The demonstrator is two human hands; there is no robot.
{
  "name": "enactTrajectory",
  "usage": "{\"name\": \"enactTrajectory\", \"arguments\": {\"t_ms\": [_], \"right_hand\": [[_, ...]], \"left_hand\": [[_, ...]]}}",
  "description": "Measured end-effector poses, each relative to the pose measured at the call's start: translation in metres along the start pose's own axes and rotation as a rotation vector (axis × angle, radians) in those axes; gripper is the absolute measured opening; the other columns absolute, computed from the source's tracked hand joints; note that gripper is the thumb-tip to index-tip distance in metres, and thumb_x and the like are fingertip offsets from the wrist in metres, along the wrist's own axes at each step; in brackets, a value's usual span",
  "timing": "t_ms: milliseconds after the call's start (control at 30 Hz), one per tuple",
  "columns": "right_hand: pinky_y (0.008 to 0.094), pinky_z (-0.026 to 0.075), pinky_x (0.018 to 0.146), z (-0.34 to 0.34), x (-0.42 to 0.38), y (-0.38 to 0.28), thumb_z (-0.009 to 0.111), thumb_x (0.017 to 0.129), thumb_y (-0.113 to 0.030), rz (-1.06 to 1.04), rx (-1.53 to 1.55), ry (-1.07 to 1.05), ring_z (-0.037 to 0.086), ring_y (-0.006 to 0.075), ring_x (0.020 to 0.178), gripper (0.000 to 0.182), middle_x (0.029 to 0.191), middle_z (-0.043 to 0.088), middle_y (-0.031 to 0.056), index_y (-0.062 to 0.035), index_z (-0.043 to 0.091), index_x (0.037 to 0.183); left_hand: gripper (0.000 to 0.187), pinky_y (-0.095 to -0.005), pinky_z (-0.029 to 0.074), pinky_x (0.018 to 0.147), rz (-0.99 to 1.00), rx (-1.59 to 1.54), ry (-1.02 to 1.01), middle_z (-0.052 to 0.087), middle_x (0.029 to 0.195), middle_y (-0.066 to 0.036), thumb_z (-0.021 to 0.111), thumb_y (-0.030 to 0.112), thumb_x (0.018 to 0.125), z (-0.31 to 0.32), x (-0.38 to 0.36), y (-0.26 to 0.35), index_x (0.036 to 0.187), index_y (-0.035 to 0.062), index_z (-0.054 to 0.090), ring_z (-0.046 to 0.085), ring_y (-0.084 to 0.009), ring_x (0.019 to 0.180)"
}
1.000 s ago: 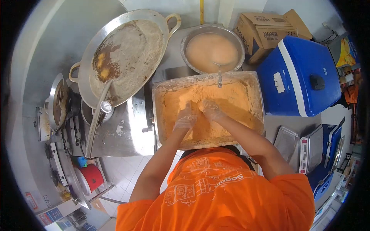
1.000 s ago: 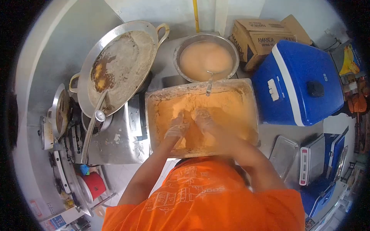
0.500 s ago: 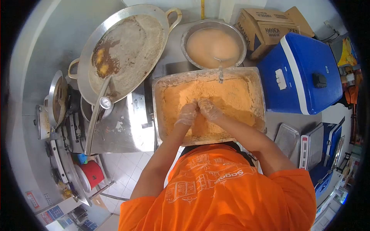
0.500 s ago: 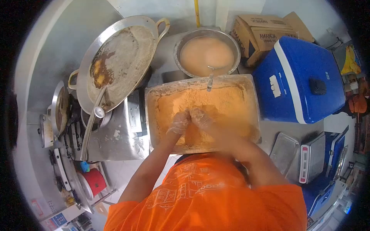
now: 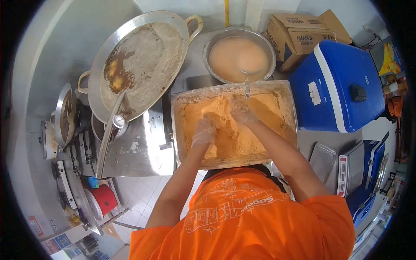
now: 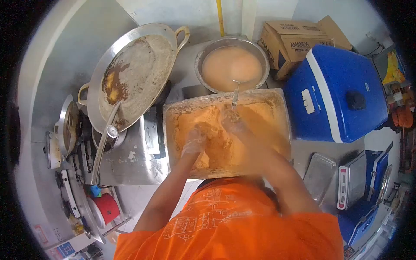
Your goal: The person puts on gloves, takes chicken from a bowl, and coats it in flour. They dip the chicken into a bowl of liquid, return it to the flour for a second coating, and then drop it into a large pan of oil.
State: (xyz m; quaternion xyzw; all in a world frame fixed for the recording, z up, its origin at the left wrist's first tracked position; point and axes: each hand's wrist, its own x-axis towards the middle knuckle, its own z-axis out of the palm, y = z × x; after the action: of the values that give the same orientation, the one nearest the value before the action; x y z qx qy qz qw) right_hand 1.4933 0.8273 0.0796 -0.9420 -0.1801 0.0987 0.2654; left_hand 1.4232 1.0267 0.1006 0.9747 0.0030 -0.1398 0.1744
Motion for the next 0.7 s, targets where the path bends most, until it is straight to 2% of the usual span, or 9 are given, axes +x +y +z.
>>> {"name": "enactTrajectory", "arguments": {"t_ms": [67, 100, 167, 267, 367, 467, 567, 633, 700], "right_hand": [[0.0451, 0.052, 0.092, 0.021, 0.014, 0.005, 0.054, 0.089, -0.018, -0.054, -0.048, -0.001, 0.067, 0.0363, 0.106, 0.033, 0.11, 0.069, 0.0237, 0.0037, 0.063, 0.112], [0.0453, 0.052, 0.092, 0.028, 0.02, 0.007, 0.054, 0.09, -0.017, -0.096, -0.077, -0.077, 0.067, 0.0373, 0.107, 0.033, 0.112, 0.069, 0.0241, 0.0038, 0.063, 0.113], [0.0466, 0.052, 0.095, 0.027, 0.039, 0.01, 0.055, 0.089, -0.013, -0.232, -0.165, -0.528, 0.065, 0.0398, 0.112, 0.033, 0.119, 0.068, 0.0234, 0.002, 0.061, 0.118], [0.0437, 0.054, 0.092, -0.034, -0.008, -0.048, 0.044, 0.094, -0.009, -0.535, -0.851, -0.707, 0.069, 0.0372, 0.105, 0.029, 0.11, 0.068, 0.0286, 0.0082, 0.061, 0.111], [0.0445, 0.053, 0.094, -0.004, -0.041, -0.05, 0.045, 0.094, -0.009, -0.228, -0.285, -0.439, 0.068, 0.0386, 0.106, 0.028, 0.107, 0.068, 0.0286, 0.0059, 0.062, 0.111], [0.0453, 0.053, 0.095, 0.01, -0.033, -0.051, 0.047, 0.095, -0.011, -0.117, 0.007, -0.22, 0.067, 0.0406, 0.107, 0.027, 0.107, 0.068, 0.0297, 0.0043, 0.063, 0.111], [0.046, 0.052, 0.094, 0.069, -0.031, 0.001, 0.047, 0.095, -0.01, -0.144, -0.11, -0.196, 0.067, 0.0402, 0.106, 0.025, 0.106, 0.067, 0.0285, 0.0032, 0.062, 0.11], [0.0465, 0.052, 0.093, 0.077, -0.052, 0.002, 0.047, 0.095, -0.01, -0.176, -0.218, -0.17, 0.066, 0.04, 0.105, 0.024, 0.106, 0.067, 0.0278, 0.0025, 0.062, 0.109], [0.0469, 0.052, 0.092, 0.053, -0.068, -0.023, 0.046, 0.095, -0.009, -0.137, -0.053, -0.146, 0.067, 0.0394, 0.103, 0.023, 0.104, 0.067, 0.0263, 0.0016, 0.062, 0.108]], "left_hand": [[0.04, -0.0525, 0.054, 0.085, -0.004, 0.066, 0.284, 0.067, 0.113, -0.028, 0.051, 0.031, 0.101, 0.04, 0.013, -0.024, 0.131, 0.0046, 0.055, 0.066, -0.0426, 0.106], [0.04, -0.0518, 0.054, 0.085, -0.034, -0.085, 0.143, 0.068, 0.112, -0.027, 0.053, 0.029, 0.098, 0.034, 0.019, -0.024, 0.129, 0.0044, 0.057, 0.067, -0.0426, 0.105], [0.04, -0.0502, 0.055, 0.085, -0.086, -0.385, -0.136, 0.069, 0.111, -0.026, 0.059, 0.027, 0.093, 0.008, 0.038, -0.019, 0.125, 0.0038, 0.059, 0.067, -0.0425, 0.103], [0.036, -0.0479, 0.056, 0.083, 0.119, -0.057, -0.252, 0.07, 0.104, -0.025, 0.063, 0.019, 0.087, -0.012, 0.024, -0.003, 0.119, 0.0029, 0.062, 0.069, -0.0418, 0.098], [0.032, -0.046, 0.057, 0.08, 0.083, -0.133, -0.189, 0.071, 0.099, -0.024, 0.067, 0.017, 0.083, 0.028, 0.021, -0.011, 0.111, 0.0021, 0.066, 0.07, -0.0415, 0.094], [0.026, -0.044, 0.057, 0.079, 0.012, -0.095, -0.021, 0.071, 0.097, -0.025, 0.069, 0.019, 0.082, 0.014, 0.016, 0.003, 0.101, 0.0013, 0.069, 0.07, -0.0406, 0.093], [0.025, -0.0472, 0.056, 0.083, 0.087, -0.108, -0.069, 0.072, 0.098, -0.024, 0.06, 0.024, 0.093, 0.022, 0.024, 0.001, 0.106, 0.0062, 0.071, 0.07, -0.0407, 0.096], [0.026, -0.0451, 0.057, 0.079, 0.134, -0.147, -0.153, 0.072, 0.097, -0.024, 0.069, 0.024, 0.085, 0.004, 0.011, 0.014, 0.101, 0.0028, 0.071, 0.07, -0.0413, 0.093], [0.029, -0.0443, 0.057, 0.077, 0.101, -0.179, -0.204, 0.073, 0.098, -0.023, 0.074, 0.025, 0.08, 0.005, 0.006, 0.017, 0.098, 0.0019, 0.072, 0.07, -0.0416, 0.092]]}}
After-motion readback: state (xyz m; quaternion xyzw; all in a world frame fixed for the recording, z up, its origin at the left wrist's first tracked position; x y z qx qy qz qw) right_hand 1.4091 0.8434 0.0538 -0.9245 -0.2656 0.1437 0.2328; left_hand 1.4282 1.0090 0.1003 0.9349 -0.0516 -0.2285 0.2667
